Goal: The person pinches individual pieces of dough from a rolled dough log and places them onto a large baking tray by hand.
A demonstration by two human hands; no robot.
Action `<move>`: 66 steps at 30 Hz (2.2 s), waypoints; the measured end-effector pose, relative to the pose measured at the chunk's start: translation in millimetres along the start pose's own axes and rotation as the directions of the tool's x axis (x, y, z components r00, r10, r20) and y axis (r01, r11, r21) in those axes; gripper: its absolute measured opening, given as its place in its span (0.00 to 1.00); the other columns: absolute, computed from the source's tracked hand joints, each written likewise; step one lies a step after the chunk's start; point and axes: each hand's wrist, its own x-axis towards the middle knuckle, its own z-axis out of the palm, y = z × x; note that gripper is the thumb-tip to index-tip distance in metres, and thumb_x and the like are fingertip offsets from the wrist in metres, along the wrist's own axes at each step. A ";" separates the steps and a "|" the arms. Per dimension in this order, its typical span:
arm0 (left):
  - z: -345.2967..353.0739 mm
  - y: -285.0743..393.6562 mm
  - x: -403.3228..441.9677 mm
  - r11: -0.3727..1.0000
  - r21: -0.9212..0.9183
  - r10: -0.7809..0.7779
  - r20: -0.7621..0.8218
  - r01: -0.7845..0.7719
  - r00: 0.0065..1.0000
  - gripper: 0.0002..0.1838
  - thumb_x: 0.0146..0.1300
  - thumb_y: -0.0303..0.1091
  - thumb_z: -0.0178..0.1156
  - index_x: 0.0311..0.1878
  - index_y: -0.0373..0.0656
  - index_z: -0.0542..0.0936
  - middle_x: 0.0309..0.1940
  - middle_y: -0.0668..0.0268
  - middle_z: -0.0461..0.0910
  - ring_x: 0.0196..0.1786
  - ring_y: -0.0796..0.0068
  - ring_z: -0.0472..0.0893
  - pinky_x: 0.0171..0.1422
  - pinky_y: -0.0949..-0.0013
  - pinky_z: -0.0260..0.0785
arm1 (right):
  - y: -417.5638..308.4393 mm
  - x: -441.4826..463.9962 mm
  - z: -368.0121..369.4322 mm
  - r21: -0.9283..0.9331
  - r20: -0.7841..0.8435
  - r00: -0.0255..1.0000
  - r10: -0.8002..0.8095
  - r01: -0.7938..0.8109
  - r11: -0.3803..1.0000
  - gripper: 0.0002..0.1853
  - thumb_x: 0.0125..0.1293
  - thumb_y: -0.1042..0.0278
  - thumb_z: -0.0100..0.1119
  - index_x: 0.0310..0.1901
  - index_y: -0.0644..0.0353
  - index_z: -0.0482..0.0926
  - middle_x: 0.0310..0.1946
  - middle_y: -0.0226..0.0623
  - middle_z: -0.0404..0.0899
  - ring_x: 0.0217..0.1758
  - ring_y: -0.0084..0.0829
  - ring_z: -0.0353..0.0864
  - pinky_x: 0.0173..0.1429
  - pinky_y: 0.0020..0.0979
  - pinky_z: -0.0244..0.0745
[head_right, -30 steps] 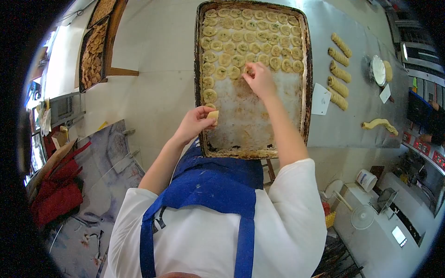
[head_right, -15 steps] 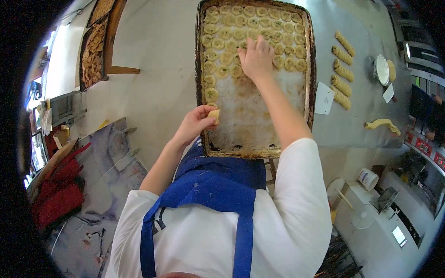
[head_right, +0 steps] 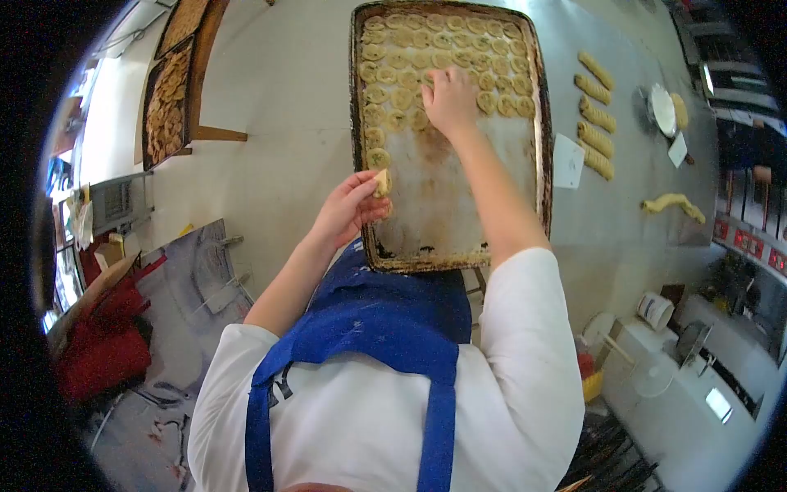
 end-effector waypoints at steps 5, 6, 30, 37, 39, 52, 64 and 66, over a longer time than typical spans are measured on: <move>7.9 -2.4 3.6 0.999 -0.049 -0.005 0.110 0.010 0.994 0.16 0.69 0.33 0.57 0.57 0.43 0.72 0.45 0.66 0.80 0.44 0.74 0.82 0.48 0.71 0.79 | -53.5 -109.2 -64.5 0.707 0.273 0.949 -0.156 -0.088 0.701 0.26 0.57 0.59 0.71 0.56 0.56 0.76 0.45 0.34 0.78 0.39 0.26 0.80 0.41 0.28 0.76; 10.9 -4.0 5.6 0.998 -0.055 -0.012 0.138 0.020 0.990 0.16 0.69 0.33 0.57 0.57 0.43 0.72 0.45 0.66 0.80 0.44 0.75 0.82 0.48 0.71 0.79 | -61.7 -126.8 -69.4 0.776 0.253 0.953 -0.166 -0.097 0.623 0.26 0.56 0.63 0.72 0.56 0.56 0.76 0.43 0.33 0.79 0.39 0.25 0.80 0.41 0.27 0.76; 86.2 -100.9 20.2 0.958 0.242 0.203 -0.206 -0.151 0.957 0.16 0.64 0.33 0.64 0.53 0.37 0.79 0.39 0.66 0.82 0.39 0.77 0.82 0.44 0.73 0.77 | 75.5 -23.1 -15.5 0.256 0.206 0.954 -0.216 0.161 0.953 0.20 0.53 0.54 0.71 0.45 0.54 0.81 0.43 0.34 0.80 0.47 0.35 0.81 0.48 0.36 0.77; 79.8 -106.2 13.0 0.969 0.209 0.178 -0.208 -0.134 0.962 0.16 0.66 0.33 0.61 0.55 0.36 0.77 0.42 0.65 0.81 0.42 0.77 0.82 0.48 0.71 0.77 | 63.6 -18.5 -39.6 0.087 0.225 0.941 -0.252 0.238 0.967 0.21 0.56 0.53 0.67 0.48 0.55 0.80 0.53 0.41 0.73 0.53 0.40 0.75 0.55 0.41 0.72; 75.6 -101.4 9.1 0.967 0.197 0.202 -0.221 -0.159 0.954 0.16 0.67 0.33 0.61 0.55 0.36 0.76 0.42 0.65 0.81 0.42 0.77 0.82 0.49 0.71 0.77 | 53.3 -15.3 -35.1 0.005 0.092 0.967 -0.238 0.238 0.971 0.22 0.60 0.53 0.64 0.53 0.55 0.76 0.57 0.45 0.69 0.58 0.43 0.71 0.60 0.46 0.67; 66.8 -93.2 -0.8 0.969 -0.140 0.172 -0.213 -0.204 0.962 0.16 0.71 0.31 0.54 0.59 0.38 0.74 0.44 0.63 0.81 0.43 0.71 0.83 0.49 0.69 0.79 | 47.6 16.3 9.4 -0.222 0.086 0.963 -0.255 0.268 0.937 0.29 0.71 0.47 0.44 0.70 0.44 0.54 0.70 0.43 0.52 0.74 0.45 0.49 0.72 0.59 0.41; 85.7 -79.8 25.1 0.893 -0.370 0.155 -0.282 -0.257 0.947 0.16 0.71 0.30 0.53 0.61 0.41 0.72 0.46 0.63 0.80 0.46 0.69 0.83 0.49 0.66 0.79 | 12.7 -64.3 -76.7 0.584 0.403 0.698 -0.592 0.302 0.754 0.21 0.57 0.59 0.67 0.52 0.54 0.79 0.45 0.34 0.77 0.36 0.27 0.80 0.40 0.30 0.76; 82.6 -89.9 34.6 0.902 -0.369 0.141 -0.239 -0.224 0.961 0.16 0.72 0.31 0.52 0.60 0.40 0.72 0.47 0.62 0.80 0.46 0.68 0.83 0.49 0.65 0.80 | 14.2 -95.7 -79.9 0.647 0.399 0.691 -0.602 0.253 0.719 0.19 0.56 0.64 0.68 0.50 0.55 0.80 0.46 0.34 0.77 0.36 0.27 0.80 0.39 0.28 0.76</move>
